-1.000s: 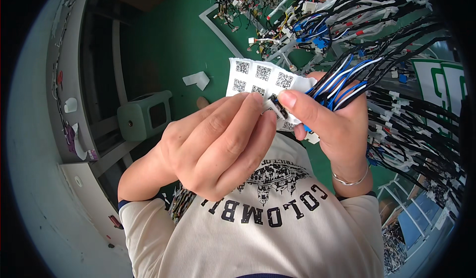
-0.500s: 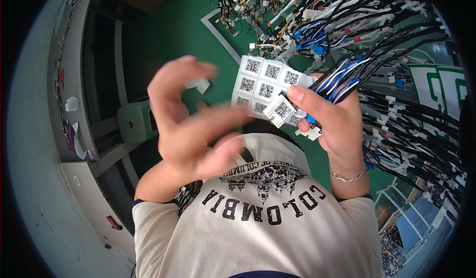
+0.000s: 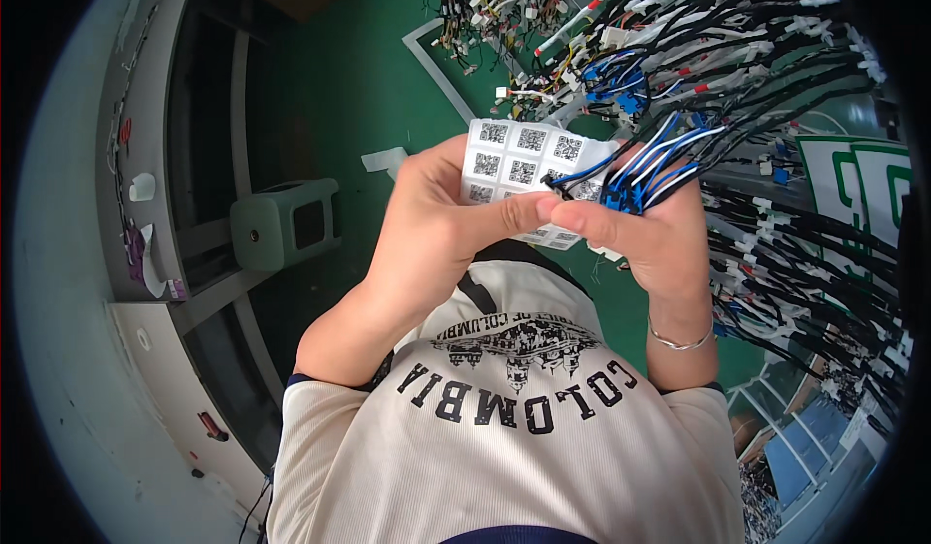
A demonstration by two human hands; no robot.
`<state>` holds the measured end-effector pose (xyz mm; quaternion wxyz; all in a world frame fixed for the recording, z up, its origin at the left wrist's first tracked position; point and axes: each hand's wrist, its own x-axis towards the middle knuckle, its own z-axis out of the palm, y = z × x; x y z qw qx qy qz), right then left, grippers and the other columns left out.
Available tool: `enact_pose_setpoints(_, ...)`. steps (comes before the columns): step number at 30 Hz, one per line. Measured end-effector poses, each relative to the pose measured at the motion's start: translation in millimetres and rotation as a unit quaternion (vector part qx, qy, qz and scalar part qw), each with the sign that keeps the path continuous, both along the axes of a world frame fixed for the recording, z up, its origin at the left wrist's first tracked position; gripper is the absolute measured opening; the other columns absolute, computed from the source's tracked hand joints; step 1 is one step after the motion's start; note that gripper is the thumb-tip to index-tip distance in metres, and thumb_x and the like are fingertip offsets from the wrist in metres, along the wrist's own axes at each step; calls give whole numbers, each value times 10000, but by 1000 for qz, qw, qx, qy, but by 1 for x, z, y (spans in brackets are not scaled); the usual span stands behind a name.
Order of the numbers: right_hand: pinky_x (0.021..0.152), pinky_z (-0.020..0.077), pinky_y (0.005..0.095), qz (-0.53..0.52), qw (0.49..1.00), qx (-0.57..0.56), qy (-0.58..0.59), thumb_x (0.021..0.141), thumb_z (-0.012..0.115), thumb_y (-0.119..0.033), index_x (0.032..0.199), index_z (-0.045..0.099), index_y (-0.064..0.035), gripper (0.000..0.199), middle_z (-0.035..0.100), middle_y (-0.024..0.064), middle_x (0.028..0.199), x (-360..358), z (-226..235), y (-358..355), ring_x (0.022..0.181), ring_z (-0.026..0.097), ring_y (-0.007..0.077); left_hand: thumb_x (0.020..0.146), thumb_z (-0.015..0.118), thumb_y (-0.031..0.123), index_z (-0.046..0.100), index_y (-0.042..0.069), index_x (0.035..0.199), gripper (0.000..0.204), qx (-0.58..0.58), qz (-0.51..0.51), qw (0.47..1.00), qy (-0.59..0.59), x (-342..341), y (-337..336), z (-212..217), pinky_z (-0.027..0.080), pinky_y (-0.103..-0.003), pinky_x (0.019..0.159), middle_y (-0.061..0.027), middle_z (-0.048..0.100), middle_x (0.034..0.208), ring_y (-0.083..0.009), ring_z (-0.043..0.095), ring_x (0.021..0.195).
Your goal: Applying adhesive identification labels to individual wires within a large wiring harness assembly.
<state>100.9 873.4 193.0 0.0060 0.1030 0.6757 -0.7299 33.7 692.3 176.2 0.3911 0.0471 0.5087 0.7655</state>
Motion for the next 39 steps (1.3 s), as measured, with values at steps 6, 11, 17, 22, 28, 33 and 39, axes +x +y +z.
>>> enact_pose_setpoints(6,499,396,210,17,999,-15,-34,796,804,-83,778,686,5,148,622,2,638,3,-4,7,555,530,42,871,736,86,620,-20,1133,305,60,-35,994,-81,1,1,-2,532,-271,814,-94,710,1037,-131,672,920)
enact_pose_setpoints(11,474,380,205,-31,998,-48,-20,846,740,-86,809,679,17,125,598,1,623,-3,-13,3,518,521,55,869,734,53,606,-29,1128,301,43,47,998,16,6,8,-5,571,-276,777,-100,710,1017,-143,688,879)
enact_pose_setpoints(17,520,416,229,-64,988,-136,-17,880,655,-39,921,694,43,100,657,60,746,-1,-26,4,564,547,88,871,752,139,631,-6,1092,291,17,92,994,48,3,10,-11,537,-249,740,-73,709,969,-110,673,819)
enact_pose_setpoints(22,520,425,246,-69,983,-167,-8,924,586,-66,1025,689,52,186,672,73,816,2,-40,20,574,541,102,905,728,210,686,-5,943,222,-100,312,933,151,-18,-10,-27,475,-194,630,-36,691,807,-58,614,688)
enact_pose_setpoints(28,515,473,255,-66,974,-211,-54,948,503,-212,1220,611,52,393,615,68,765,11,-33,27,582,570,134,985,567,209,674,-13,907,259,-181,246,915,264,6,-22,-28,391,-194,638,-14,643,746,-59,538,675)
enact_pose_setpoints(33,578,607,333,-81,976,-197,-36,949,479,-158,1232,574,123,410,659,152,910,22,-27,31,804,675,232,1009,490,186,701,-46,990,315,-85,-81,949,294,26,-9,-13,487,-321,653,-144,662,789,-199,619,683)
enact_pose_setpoints(39,584,586,278,-101,985,-135,-26,958,610,-150,1188,630,58,311,712,138,990,33,-26,29,816,697,154,814,758,143,618,63,1080,311,-202,27,844,496,35,31,-20,496,-315,504,-89,660,744,-220,664,590)
